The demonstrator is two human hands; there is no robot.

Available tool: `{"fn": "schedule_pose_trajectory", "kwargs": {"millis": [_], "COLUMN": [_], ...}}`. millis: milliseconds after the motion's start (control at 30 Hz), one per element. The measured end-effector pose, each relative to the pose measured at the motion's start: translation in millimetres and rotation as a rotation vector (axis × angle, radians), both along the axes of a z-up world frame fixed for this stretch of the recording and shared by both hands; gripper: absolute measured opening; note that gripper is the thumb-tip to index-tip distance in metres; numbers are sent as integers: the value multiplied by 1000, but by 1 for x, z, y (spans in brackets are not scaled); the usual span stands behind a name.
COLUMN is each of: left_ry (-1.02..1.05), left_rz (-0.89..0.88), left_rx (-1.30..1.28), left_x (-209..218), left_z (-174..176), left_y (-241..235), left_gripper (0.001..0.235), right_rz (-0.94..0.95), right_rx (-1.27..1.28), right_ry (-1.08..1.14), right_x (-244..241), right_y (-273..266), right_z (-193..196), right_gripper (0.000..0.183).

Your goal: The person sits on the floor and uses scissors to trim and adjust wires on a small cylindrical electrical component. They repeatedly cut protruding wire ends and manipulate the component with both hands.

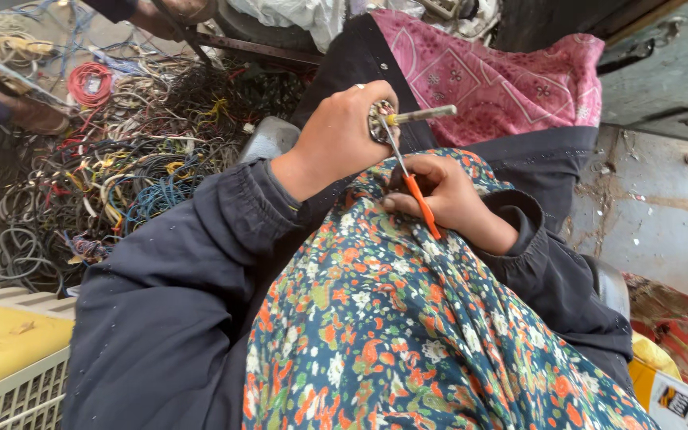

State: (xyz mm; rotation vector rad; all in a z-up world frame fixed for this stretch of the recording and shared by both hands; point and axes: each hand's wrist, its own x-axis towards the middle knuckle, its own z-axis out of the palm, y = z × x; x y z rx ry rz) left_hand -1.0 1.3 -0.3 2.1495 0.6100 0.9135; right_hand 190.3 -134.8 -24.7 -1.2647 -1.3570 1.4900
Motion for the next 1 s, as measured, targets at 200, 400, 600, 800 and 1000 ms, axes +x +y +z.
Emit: {"fn": "schedule_pose_trajectory", "kwargs": {"millis": [200, 400, 600, 800, 1000], "left_ry": [41, -63, -104, -134, -109], "left_rz": [-13, -17, 22, -13, 3], "left_rx": [-76, -94, -33, 48, 82], "left_x": [-1, 12, 14, 3, 0], "left_z": [8, -6, -6, 10, 12], "left_y": [4, 0, 1, 0, -1], "left_gripper": [34, 32, 33, 31, 26], "right_rz": [-22, -3, -41, -89, -11], "right_rx": [151, -223, -218, -228, -76], "right_ry": [-243, 196, 213, 101, 141], "right_x": [-2, 6, -2, 0, -6], "right_y": [3, -4, -2, -7, -3], "right_z": [15, 36, 45, 42, 27], "right_gripper": [23, 18, 18, 17, 28]}}
